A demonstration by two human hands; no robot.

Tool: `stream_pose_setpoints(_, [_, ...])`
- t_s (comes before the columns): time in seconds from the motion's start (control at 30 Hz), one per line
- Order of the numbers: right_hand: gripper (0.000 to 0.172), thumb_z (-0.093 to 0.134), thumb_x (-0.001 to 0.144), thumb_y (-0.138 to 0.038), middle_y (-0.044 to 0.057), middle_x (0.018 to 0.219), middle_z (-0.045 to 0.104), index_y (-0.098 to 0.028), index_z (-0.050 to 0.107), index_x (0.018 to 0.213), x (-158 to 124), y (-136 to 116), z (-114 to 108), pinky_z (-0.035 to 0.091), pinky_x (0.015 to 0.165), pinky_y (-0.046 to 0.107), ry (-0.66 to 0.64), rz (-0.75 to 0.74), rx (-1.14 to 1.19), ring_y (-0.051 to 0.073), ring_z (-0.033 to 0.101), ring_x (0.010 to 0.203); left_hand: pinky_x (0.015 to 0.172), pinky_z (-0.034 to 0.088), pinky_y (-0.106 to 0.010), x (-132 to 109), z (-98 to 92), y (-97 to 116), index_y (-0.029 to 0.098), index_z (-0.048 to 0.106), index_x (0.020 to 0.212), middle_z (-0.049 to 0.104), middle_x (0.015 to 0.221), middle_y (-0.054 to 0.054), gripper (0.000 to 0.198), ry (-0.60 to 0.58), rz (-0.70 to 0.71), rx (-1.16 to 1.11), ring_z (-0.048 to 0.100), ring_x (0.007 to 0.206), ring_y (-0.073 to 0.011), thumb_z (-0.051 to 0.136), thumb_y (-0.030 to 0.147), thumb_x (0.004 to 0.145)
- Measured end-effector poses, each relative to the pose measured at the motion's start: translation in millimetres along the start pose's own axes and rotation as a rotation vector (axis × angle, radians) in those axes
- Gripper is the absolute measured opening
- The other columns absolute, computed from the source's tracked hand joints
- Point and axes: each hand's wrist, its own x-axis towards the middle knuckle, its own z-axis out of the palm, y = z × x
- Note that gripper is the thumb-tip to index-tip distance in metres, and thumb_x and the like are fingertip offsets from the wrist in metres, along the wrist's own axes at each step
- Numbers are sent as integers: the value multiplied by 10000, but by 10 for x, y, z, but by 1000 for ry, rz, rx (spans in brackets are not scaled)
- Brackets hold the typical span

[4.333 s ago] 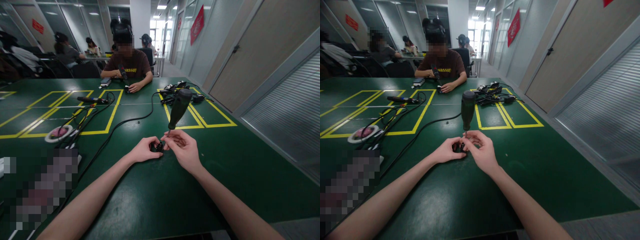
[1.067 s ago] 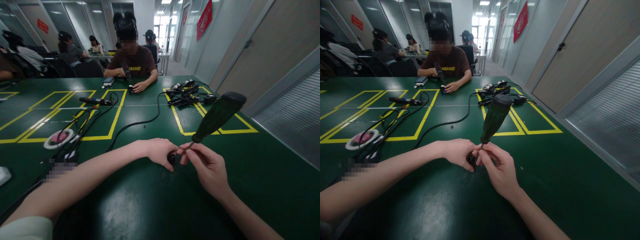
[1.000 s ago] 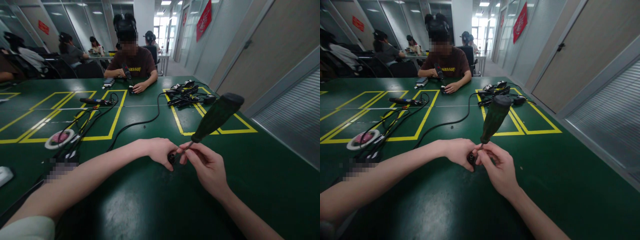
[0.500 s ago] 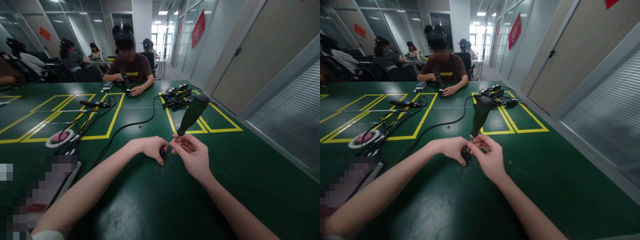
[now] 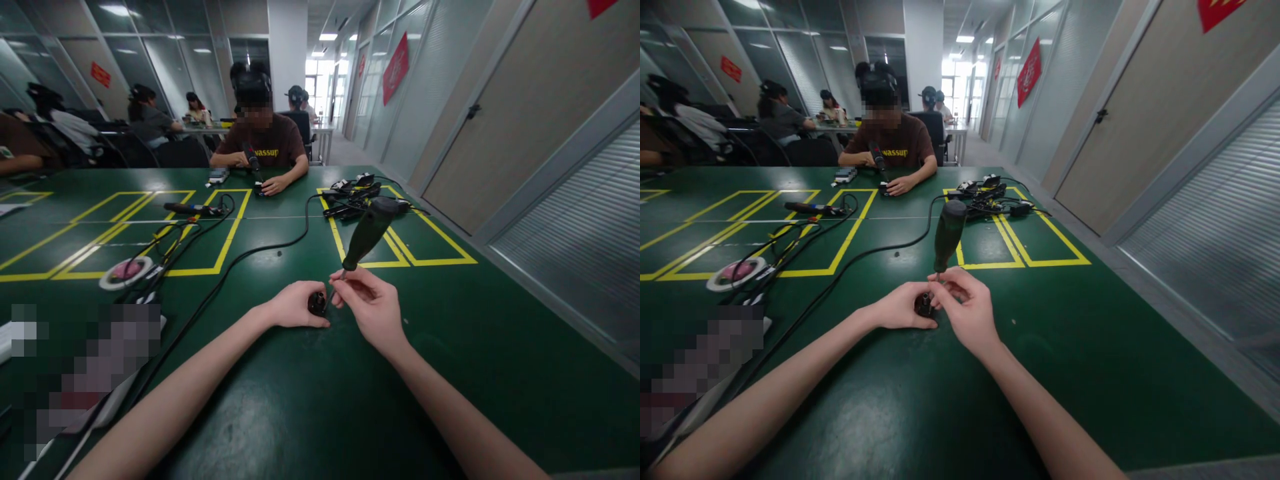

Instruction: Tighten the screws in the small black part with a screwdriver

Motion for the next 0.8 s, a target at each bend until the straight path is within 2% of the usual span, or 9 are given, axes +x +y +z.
stream_pose_setpoints(0.1, [152, 777, 825, -329, 34, 842, 695, -187, 739, 787, 5, -11, 3, 601, 492, 255, 1, -34, -16, 107, 651, 528, 754, 456, -264, -30, 91, -41, 176, 624, 882, 620, 849, 16, 335, 93, -22, 21, 573, 782, -162, 832, 389, 730])
stream_pose_setpoints(0.4, [129, 782, 805, -298, 24, 769, 742, -196, 726, 861, -1, 13, -13, 611, 553, 274, 13, 4, -19, 123, 658, 538, 734, 459, -266, -28, 128, -88, 179, 633, 884, 645, 857, 8, 337, 110, -1, 11, 586, 778, -164, 837, 397, 727])
stream_pose_setpoints(0.8, [160, 786, 809, -309, 26, 744, 751, -186, 738, 899, -7, 45, -7, 582, 553, 270, 9, 28, 7, 127, 661, 540, 718, 468, -266, -29, 126, -71, 180, 604, 844, 657, 849, 7, 346, 113, -21, 11, 593, 762, -159, 842, 396, 717])
